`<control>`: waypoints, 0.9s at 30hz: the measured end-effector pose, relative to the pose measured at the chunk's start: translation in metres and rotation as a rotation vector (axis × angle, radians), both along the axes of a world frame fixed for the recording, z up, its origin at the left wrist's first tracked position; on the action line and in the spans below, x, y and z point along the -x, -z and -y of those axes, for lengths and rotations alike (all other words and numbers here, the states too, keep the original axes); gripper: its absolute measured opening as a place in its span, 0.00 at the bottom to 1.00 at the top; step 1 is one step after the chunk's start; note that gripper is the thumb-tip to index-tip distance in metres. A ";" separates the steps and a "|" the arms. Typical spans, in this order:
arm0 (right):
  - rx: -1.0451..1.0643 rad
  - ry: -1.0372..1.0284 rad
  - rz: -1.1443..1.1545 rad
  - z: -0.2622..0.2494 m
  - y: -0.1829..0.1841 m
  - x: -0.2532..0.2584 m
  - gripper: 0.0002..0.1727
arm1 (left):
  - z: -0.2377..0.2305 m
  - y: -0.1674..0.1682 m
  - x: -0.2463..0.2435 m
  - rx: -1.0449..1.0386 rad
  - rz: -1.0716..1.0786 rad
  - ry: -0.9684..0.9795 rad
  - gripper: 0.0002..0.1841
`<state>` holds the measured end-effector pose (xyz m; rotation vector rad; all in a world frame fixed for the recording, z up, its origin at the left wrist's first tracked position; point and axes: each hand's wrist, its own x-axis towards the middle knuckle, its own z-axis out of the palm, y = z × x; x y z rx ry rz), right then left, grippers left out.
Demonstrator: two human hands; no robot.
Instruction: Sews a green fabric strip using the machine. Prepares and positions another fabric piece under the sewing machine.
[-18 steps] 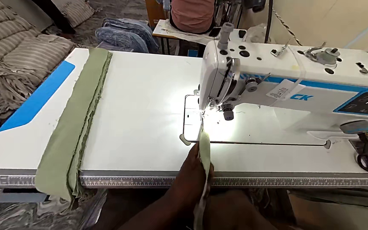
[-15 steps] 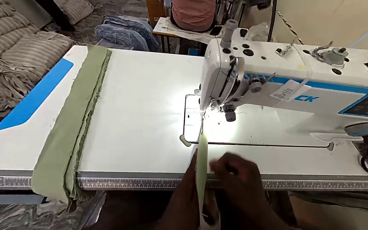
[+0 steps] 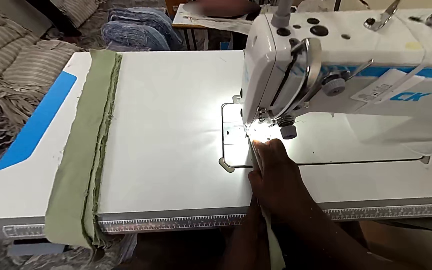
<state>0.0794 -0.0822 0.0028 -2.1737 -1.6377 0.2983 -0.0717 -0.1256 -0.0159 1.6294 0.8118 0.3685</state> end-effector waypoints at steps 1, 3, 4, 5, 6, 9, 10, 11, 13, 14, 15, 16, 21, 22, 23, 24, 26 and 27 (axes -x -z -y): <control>0.008 0.010 -0.013 0.000 0.000 0.000 0.34 | 0.001 0.002 0.000 0.033 0.036 -0.026 0.30; -0.015 0.007 -0.008 -0.001 0.001 -0.002 0.33 | 0.001 0.004 -0.002 0.062 0.097 -0.075 0.30; -0.035 0.002 0.001 0.000 0.003 -0.002 0.33 | 0.001 0.006 -0.001 0.078 0.119 -0.076 0.30; -0.045 -0.003 0.002 0.000 0.004 -0.003 0.33 | 0.001 0.010 0.000 0.107 0.143 -0.063 0.31; -0.039 -0.001 -0.001 0.000 0.004 -0.002 0.33 | 0.001 0.011 0.001 0.124 0.144 -0.054 0.32; -0.048 -0.003 -0.010 0.001 0.003 -0.002 0.33 | 0.002 0.004 0.001 0.085 0.072 -0.045 0.31; -0.047 -0.006 -0.014 0.001 0.004 -0.002 0.33 | 0.003 0.004 0.001 0.079 0.074 -0.056 0.31; -0.049 -0.007 -0.013 0.001 0.004 -0.002 0.32 | 0.004 0.007 0.001 0.092 0.092 -0.070 0.32; -0.050 -0.008 -0.009 0.000 0.004 -0.002 0.32 | 0.004 0.011 0.001 0.131 0.151 -0.090 0.33; -0.051 -0.007 -0.008 0.000 0.004 -0.002 0.32 | 0.004 0.012 0.001 0.162 0.183 -0.097 0.33; -0.058 -0.006 -0.006 0.000 0.004 -0.002 0.32 | 0.003 0.012 0.001 0.197 0.213 -0.094 0.33; -0.066 -0.005 -0.005 0.000 0.005 -0.002 0.31 | 0.002 0.013 0.001 0.221 0.237 -0.082 0.34; -0.055 0.001 -0.015 0.000 0.004 -0.002 0.31 | 0.004 0.011 0.001 0.154 0.166 -0.088 0.33; -0.057 0.005 -0.012 -0.001 0.004 -0.002 0.31 | 0.004 0.012 0.001 0.138 0.148 -0.094 0.33; -0.062 0.007 -0.006 -0.001 0.005 -0.002 0.31 | 0.004 0.013 0.001 0.140 0.146 -0.096 0.35; -0.065 0.008 0.000 -0.002 0.006 -0.001 0.31 | 0.004 0.013 0.000 0.151 0.148 -0.098 0.35; -0.065 0.006 0.014 -0.004 0.007 -0.002 0.32 | 0.002 0.010 0.000 0.176 0.137 -0.088 0.36; -0.061 0.003 0.018 -0.004 0.006 -0.002 0.32 | 0.002 0.007 -0.001 0.181 0.118 -0.074 0.36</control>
